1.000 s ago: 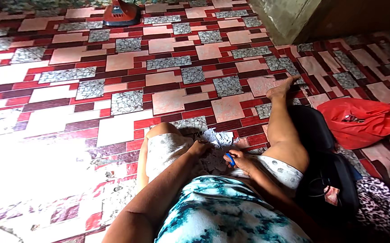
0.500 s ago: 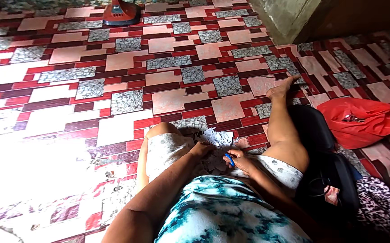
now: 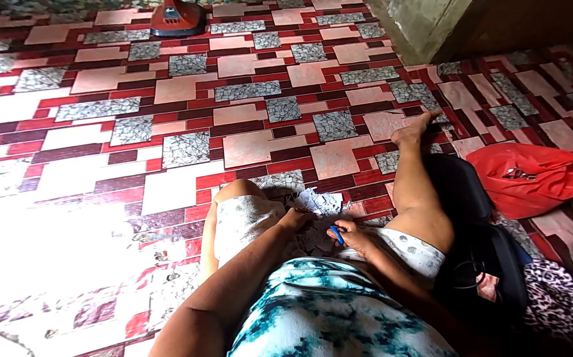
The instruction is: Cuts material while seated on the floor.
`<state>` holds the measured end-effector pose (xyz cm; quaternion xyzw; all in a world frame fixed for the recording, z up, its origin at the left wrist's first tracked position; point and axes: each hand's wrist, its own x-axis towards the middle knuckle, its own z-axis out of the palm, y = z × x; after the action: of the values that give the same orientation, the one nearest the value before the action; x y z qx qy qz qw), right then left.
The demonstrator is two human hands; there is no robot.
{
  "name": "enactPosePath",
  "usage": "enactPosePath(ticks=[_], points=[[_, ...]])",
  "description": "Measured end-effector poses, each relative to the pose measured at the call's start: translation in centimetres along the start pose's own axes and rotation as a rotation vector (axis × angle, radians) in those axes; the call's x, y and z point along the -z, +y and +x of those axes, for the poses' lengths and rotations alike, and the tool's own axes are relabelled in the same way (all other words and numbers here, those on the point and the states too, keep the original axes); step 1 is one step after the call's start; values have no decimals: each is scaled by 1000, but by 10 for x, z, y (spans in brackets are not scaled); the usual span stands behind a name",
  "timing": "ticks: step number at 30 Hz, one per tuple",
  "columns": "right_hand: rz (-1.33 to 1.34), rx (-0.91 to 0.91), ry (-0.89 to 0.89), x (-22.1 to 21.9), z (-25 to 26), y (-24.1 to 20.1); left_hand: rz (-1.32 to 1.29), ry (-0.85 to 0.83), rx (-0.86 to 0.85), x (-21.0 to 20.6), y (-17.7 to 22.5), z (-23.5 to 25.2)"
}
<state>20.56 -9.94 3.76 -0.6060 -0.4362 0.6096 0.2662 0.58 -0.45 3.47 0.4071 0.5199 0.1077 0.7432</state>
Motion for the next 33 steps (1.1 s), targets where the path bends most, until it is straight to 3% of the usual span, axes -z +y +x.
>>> enactPosePath(ticks=[33], points=[[20, 55, 9, 1, 0, 4, 12, -18, -30, 0, -2, 2]])
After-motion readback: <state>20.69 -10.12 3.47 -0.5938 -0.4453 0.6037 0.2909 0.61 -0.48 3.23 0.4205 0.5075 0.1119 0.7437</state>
